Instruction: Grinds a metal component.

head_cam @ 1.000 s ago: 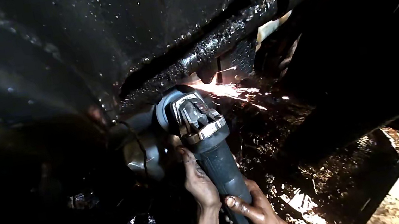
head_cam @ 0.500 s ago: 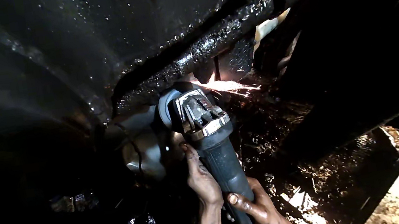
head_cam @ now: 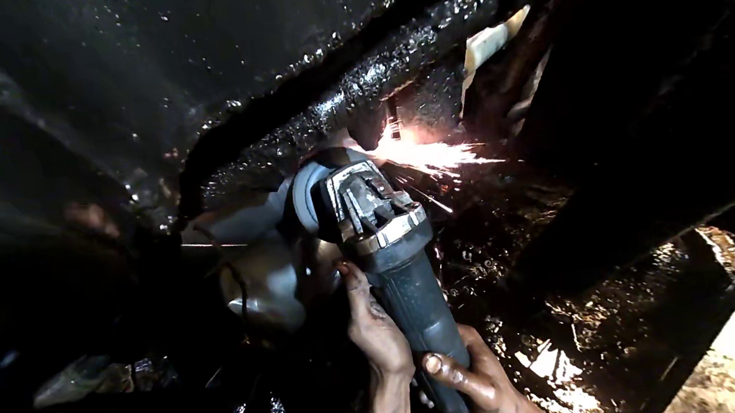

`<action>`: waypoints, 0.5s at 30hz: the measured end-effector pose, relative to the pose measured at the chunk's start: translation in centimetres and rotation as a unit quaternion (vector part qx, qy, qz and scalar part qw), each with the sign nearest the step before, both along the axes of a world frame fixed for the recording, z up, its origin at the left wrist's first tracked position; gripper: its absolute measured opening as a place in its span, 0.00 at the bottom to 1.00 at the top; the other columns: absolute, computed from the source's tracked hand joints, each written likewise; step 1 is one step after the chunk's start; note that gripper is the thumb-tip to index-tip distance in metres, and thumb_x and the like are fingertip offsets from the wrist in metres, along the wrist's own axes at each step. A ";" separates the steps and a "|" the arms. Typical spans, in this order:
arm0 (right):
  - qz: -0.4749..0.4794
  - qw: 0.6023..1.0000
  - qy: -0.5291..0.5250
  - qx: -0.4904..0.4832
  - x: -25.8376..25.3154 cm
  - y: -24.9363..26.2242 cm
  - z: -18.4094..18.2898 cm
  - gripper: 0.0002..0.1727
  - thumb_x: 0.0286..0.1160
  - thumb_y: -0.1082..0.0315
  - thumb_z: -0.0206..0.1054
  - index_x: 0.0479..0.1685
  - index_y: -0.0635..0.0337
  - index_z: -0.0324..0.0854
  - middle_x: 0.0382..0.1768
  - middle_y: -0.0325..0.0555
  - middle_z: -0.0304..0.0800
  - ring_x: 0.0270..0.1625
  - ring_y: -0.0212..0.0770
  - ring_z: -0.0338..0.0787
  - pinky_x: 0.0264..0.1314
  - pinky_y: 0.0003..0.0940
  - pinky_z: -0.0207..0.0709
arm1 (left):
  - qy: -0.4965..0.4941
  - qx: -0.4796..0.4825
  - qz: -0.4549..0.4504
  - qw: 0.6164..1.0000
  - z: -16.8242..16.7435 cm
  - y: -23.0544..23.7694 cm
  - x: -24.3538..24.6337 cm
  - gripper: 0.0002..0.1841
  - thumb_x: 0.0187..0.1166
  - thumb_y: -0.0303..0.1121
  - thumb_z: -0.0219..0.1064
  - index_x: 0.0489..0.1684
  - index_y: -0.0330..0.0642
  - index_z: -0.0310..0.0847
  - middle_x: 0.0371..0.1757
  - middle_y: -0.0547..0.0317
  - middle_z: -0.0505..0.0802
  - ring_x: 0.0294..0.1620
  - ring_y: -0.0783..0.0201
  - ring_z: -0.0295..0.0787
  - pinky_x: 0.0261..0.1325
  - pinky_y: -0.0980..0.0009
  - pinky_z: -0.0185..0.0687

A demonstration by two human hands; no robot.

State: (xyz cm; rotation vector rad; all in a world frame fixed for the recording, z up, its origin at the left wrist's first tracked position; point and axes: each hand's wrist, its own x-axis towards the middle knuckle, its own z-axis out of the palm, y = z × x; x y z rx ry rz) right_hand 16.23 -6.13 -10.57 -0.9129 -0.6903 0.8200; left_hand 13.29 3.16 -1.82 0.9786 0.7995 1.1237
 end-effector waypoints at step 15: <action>-0.003 1.000 0.017 0.001 -0.2 -0.3 -0.2 0.18 0.71 0.43 0.75 0.45 0.45 0.88 0.32 0.29 0.93 0.29 0.27 0.92 0.30 0.28 0.89 | 0.014 0.010 -0.024 1.000 -0.4 0.0 0.0 0.27 0.93 0.56 0.35 0.63 0.57 0.81 0.51 0.72 0.92 0.54 0.76 0.89 0.57 0.72 0.88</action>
